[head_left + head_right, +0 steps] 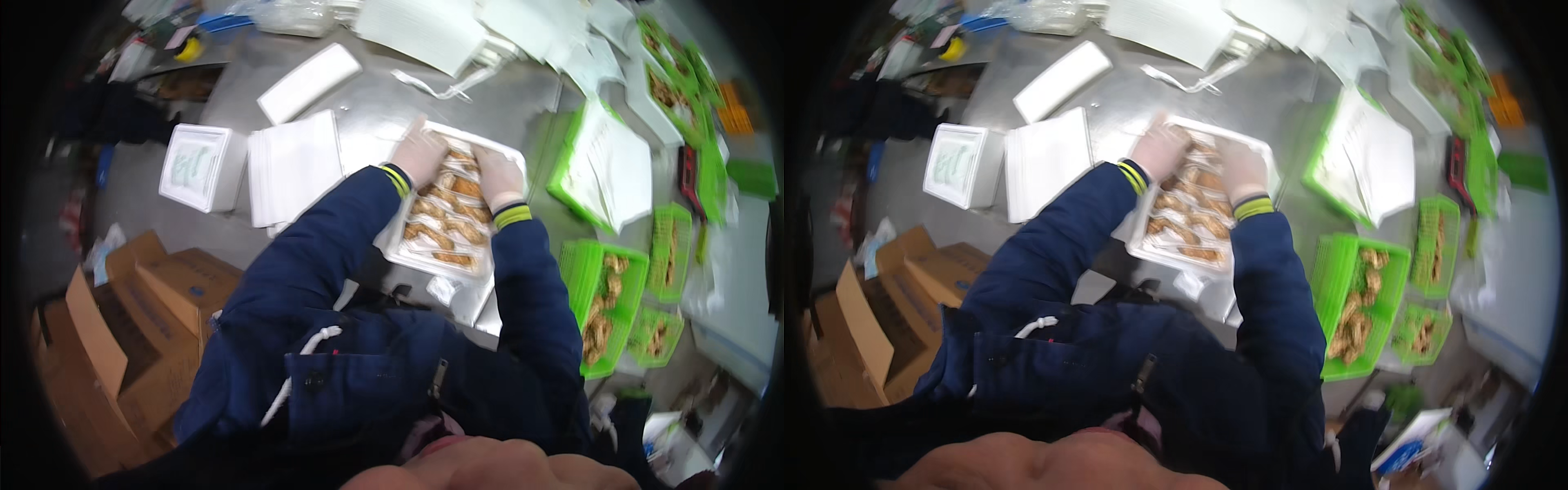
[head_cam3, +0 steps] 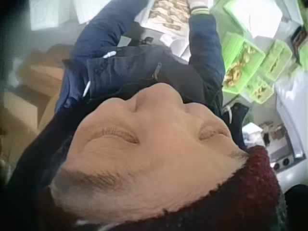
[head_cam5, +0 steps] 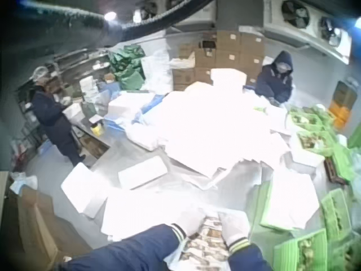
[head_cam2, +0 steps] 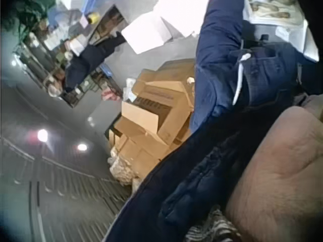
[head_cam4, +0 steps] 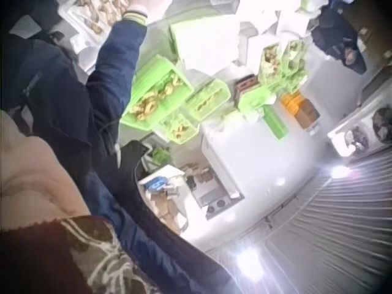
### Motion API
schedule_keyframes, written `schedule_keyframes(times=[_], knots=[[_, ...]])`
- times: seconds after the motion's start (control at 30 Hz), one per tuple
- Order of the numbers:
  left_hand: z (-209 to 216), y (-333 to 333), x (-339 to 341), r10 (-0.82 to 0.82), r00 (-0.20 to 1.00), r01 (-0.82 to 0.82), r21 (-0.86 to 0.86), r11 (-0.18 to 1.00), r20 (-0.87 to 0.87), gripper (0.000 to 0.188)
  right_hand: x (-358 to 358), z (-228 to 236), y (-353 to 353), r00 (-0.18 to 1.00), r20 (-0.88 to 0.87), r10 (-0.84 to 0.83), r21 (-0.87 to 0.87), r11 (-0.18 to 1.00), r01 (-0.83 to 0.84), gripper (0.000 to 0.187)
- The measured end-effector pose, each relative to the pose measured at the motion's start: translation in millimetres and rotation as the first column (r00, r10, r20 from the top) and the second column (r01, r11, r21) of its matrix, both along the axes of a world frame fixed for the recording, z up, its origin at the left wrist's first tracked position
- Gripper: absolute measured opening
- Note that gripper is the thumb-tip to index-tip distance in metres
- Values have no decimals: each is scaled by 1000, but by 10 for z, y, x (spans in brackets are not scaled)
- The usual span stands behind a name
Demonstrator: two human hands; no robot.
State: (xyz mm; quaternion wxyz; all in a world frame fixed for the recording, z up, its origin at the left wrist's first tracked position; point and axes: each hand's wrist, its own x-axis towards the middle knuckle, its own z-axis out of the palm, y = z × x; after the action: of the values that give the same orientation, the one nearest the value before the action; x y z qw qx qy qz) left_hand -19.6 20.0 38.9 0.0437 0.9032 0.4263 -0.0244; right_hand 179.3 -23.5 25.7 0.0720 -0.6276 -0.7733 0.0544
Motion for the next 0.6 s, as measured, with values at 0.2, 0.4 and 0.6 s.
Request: schedule_keyframes(times=[0.2,0.4,0.6], knots=[[40,-283,-341,-39,858,-39,141,989,512,26,332,420,-725,898,-347,-271,182,920,348,42],[36,-1024,-618,248,758,-314,4,949,603,37,413,137,-1347,819,-459,-345,111,892,438,52],[74,-1487,-798,316,741,-388,-7,922,593,42,258,33,-1376,833,-487,-262,100,931,351,60]])
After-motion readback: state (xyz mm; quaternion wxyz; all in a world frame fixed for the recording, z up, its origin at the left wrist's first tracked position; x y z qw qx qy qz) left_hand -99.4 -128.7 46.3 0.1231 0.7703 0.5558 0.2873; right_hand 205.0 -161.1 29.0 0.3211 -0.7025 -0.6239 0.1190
